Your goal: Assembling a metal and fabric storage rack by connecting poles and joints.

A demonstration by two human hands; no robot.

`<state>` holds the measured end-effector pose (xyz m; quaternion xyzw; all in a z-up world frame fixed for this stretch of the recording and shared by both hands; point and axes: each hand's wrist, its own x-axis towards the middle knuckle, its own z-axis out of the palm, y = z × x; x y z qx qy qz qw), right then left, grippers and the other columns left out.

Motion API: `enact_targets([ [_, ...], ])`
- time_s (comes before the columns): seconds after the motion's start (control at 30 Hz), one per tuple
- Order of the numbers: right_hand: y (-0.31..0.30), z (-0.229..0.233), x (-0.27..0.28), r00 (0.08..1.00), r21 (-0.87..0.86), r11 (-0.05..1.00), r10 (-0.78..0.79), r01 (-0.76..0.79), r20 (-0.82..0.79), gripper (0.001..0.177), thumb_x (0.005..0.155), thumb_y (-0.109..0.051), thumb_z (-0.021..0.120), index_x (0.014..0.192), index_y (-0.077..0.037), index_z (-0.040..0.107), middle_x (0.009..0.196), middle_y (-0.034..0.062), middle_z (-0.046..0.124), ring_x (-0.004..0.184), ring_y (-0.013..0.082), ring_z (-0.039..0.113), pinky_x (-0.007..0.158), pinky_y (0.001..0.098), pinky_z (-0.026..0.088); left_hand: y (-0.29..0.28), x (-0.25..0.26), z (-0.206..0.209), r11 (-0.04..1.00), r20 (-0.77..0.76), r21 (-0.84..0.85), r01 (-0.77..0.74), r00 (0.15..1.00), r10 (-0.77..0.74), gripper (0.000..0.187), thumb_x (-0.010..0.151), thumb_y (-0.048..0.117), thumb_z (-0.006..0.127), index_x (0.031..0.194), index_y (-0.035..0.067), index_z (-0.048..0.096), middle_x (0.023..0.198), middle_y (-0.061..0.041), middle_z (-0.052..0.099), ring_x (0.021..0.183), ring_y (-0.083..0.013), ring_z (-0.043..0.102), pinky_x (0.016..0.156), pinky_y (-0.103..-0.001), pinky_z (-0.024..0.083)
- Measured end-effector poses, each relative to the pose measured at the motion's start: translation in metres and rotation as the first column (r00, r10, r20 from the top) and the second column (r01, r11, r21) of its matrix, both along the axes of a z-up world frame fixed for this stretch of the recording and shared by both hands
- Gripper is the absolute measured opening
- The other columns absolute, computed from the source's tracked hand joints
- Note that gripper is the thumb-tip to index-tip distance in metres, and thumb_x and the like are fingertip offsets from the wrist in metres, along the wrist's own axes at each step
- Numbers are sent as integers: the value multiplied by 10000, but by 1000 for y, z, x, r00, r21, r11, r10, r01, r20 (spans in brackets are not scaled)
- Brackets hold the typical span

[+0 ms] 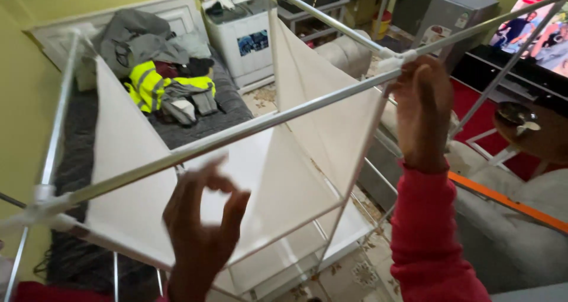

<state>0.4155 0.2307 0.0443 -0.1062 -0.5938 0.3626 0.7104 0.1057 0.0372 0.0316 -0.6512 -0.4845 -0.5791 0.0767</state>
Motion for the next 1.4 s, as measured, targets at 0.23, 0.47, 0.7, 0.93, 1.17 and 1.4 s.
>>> enact_targets([
  [0.23,3,23,-5,939,-113,935,342,-336,33,519,1108,-387,623,1451,-9,528,1162,74,660,1074,153,626,993,323,501,34,6,20,792,484,47,609,680,-551,518,1035,225,674,1466,-7,504,880,-39,678,861,-119,640,858,-287,542],
  [0.47,17,18,-4,899,-141,889,436,-435,-27,445,1196,-330,566,1473,15,522,1030,70,648,916,139,594,874,319,485,31,5,15,853,602,181,489,631,-489,256,1100,141,627,1251,-66,637,908,-100,674,810,-163,646,811,-310,527],
  [0.7,13,22,-8,863,-133,853,504,-505,-42,390,1142,-348,599,1373,-41,528,853,6,510,800,97,482,782,274,399,28,7,20,911,526,162,380,748,-405,235,1123,129,581,1247,-64,633,870,-139,727,801,-170,693,854,-301,533],
  [0.93,14,20,-5,892,-119,887,452,-446,26,315,1155,-281,656,1350,-64,536,756,-40,402,713,63,383,711,256,327,36,8,18,935,534,141,325,771,-349,207,1109,104,601,1228,-63,628,946,-152,739,864,-188,737,873,-287,569],
  [1.17,15,21,-10,877,-94,876,478,-473,40,332,1136,-295,624,1374,-77,546,715,-28,396,690,79,383,739,280,349,39,10,20,930,522,156,334,771,-365,214,1095,116,623,1231,-49,629,931,-145,746,873,-181,744,866,-274,560],
  [1.4,23,15,-6,850,-101,846,526,-523,6,259,1144,-272,617,1320,-91,558,694,-35,375,687,79,382,757,300,352,37,6,21,930,492,133,343,792,-362,213,1104,132,613,1231,-38,633,903,-141,755,876,-160,730,913,-262,537],
])
